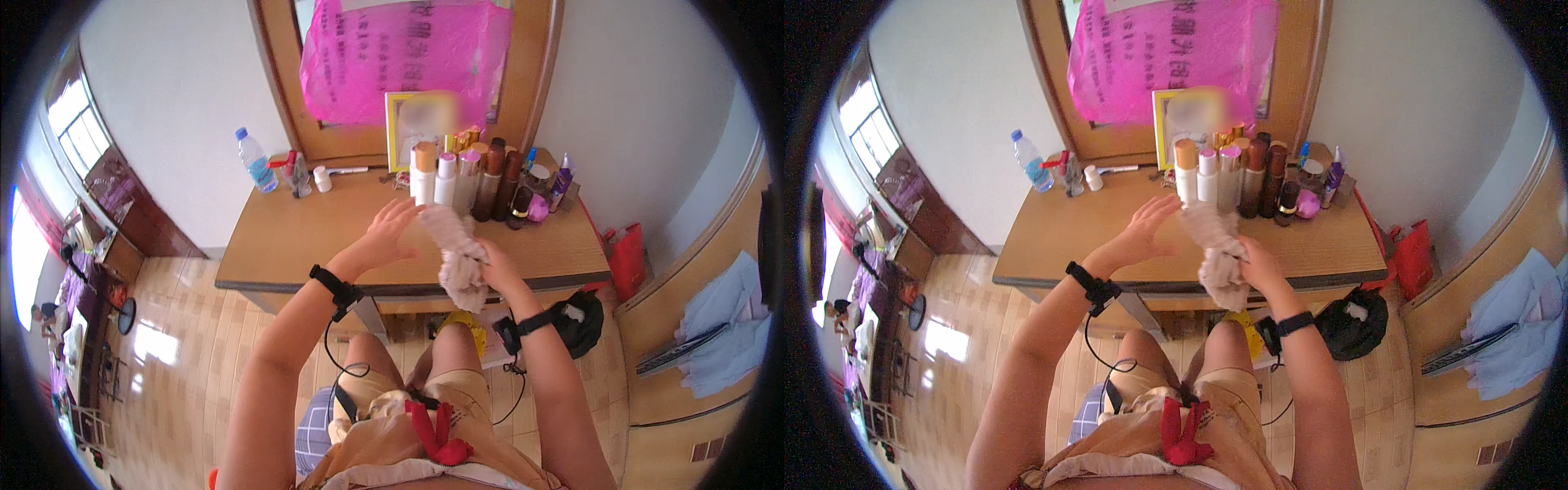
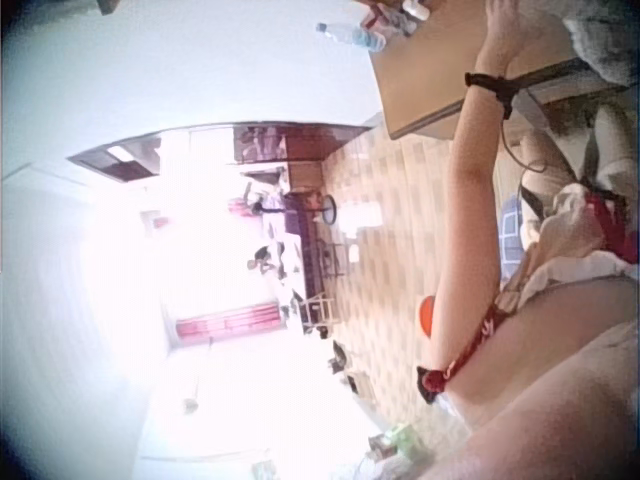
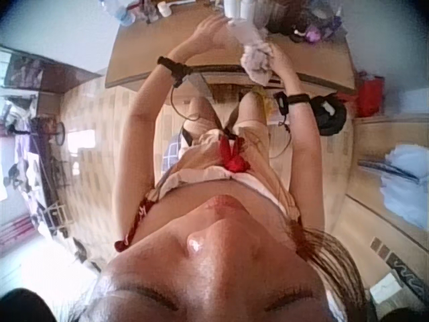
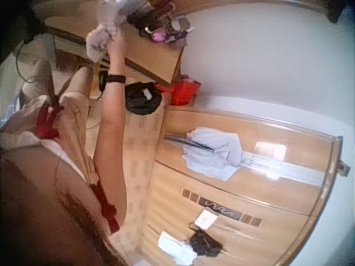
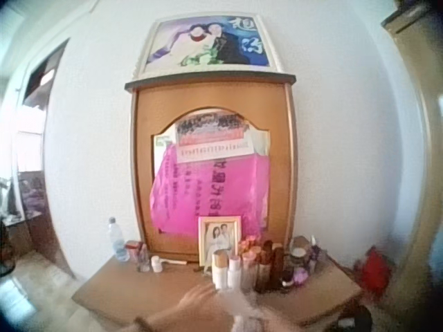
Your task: The person wipes a wooden desk with a cloth, moving bottles and a photo frame to reach different parts of the surface.
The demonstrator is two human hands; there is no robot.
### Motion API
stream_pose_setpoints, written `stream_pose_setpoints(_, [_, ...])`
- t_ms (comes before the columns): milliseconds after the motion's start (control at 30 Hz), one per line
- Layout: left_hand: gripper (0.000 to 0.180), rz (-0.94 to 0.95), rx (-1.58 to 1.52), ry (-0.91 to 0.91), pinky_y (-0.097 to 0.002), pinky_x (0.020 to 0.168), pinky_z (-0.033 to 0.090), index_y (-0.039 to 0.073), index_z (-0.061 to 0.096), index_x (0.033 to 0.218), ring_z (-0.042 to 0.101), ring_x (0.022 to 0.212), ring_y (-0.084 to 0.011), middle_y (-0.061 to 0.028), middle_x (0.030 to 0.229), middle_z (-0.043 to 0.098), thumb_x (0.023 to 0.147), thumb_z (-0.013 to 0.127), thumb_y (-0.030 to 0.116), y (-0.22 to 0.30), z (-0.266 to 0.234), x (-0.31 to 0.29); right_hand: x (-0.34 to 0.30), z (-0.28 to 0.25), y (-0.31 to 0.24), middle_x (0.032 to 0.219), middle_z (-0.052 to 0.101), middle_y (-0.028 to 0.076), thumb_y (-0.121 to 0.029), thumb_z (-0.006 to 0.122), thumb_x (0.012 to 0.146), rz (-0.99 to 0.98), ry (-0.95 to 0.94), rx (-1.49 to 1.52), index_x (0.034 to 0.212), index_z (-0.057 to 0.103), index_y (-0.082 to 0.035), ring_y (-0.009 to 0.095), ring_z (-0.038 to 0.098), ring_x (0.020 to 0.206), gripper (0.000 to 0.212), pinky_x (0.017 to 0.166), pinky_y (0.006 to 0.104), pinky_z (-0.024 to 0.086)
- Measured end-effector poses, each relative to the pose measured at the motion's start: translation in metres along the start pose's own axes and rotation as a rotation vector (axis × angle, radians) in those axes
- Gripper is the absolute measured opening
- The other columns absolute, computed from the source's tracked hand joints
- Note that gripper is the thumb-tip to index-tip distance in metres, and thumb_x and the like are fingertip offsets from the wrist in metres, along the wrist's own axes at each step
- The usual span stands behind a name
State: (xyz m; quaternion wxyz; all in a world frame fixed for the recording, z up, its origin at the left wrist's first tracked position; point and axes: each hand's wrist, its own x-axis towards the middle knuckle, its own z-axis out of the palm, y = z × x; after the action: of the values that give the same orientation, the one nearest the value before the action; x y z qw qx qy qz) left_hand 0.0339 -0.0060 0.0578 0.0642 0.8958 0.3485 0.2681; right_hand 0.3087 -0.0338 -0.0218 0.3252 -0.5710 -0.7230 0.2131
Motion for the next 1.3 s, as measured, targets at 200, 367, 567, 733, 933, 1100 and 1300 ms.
stream_pose_setpoints(200, [0.060,-0.061,0.116,-0.261,-0.0466,0.096,0.036,0.017,0.044,0.127,0.051,0.110,-0.0322,-0.0110,0.112,0.059,0.072,0.065,0.019,-0.008,-0.030,-0.024,0.039,0.028,-0.081,0.116,0.056,0.018,-0.018,0.066,0.079,-0.202,-0.277,0.433,0.125,0.046,-0.007,0.029,0.054,0.108,0.051,0.089,0.0351,0.044])
stream_pose_setpoints(367, [0.034,-0.479,0.059,-0.150,-0.0416,0.076,0.046,0.010,0.055,0.112,0.058,0.090,-0.0351,-0.0150,0.094,0.063,0.078,0.052,0.009,-0.025,-0.083,-0.059,0.060,-0.001,-0.124,0.108,0.057,0.014,-0.026,0.063,0.082,-0.388,0.160,-0.262,0.112,0.053,-0.007,0.032,0.057,0.092,0.037,0.078,0.0380,0.047])
stream_pose_setpoints(567, [0.034,-0.437,0.003,-0.090,-0.0363,0.078,0.046,0.002,0.054,0.110,0.059,0.089,-0.0279,-0.0170,0.095,0.062,0.078,0.061,0.011,-0.083,-0.094,-0.105,0.060,0.044,-0.139,0.114,0.056,0.013,-0.034,0.062,0.081,-0.695,-0.075,-0.306,0.120,0.049,-0.007,0.029,0.053,0.106,0.049,0.089,0.0366,0.044])
stream_pose_setpoints(733, [0.029,-0.573,0.166,-0.134,-0.0360,0.078,0.046,-0.001,0.058,0.100,0.059,0.087,-0.0315,-0.0200,0.092,0.061,0.075,0.063,0.012,-0.095,-0.082,-0.142,0.059,0.061,-0.138,0.110,0.060,0.009,-0.026,0.070,0.073,-0.517,-0.316,-0.399,0.125,0.046,-0.017,0.028,0.056,0.102,0.058,0.089,0.0408,0.042])
stream_pose_setpoints(933, [0.021,-0.665,0.036,-0.089,-0.0386,0.072,0.047,0.001,0.059,0.093,0.059,0.081,-0.0350,-0.0193,0.087,0.061,0.079,0.060,0.018,-0.067,-0.127,-0.136,0.069,0.029,-0.131,0.095,0.061,0.012,-0.016,0.069,0.072,-0.533,-0.339,-0.237,0.094,0.061,-0.006,0.030,0.058,0.091,0.025,0.078,0.0379,0.046])
stream_pose_setpoints(1100, [0.024,-0.646,-0.112,0.167,-0.0329,0.066,0.045,0.000,0.059,0.097,0.056,0.069,-0.0212,-0.0139,0.079,0.061,0.084,0.060,0.021,-0.026,-0.167,-0.112,0.069,-0.008,-0.147,0.083,0.058,0.011,-0.020,0.066,0.078,-0.432,-0.358,-0.113,0.092,0.060,-0.004,0.025,0.057,0.080,0.022,0.070,0.0331,0.046])
stream_pose_setpoints(1300, [0.027,-0.739,-0.005,-0.043,-0.0318,0.066,0.045,0.001,0.061,0.097,0.055,0.069,-0.0209,-0.0136,0.080,0.063,0.084,0.060,0.025,-0.018,-0.160,-0.099,0.044,0.071,-0.136,0.093,0.060,0.011,-0.024,0.066,0.077,-0.702,-0.148,-0.157,0.095,0.061,-0.007,0.028,0.058,0.085,0.025,0.073,0.0340,0.047])
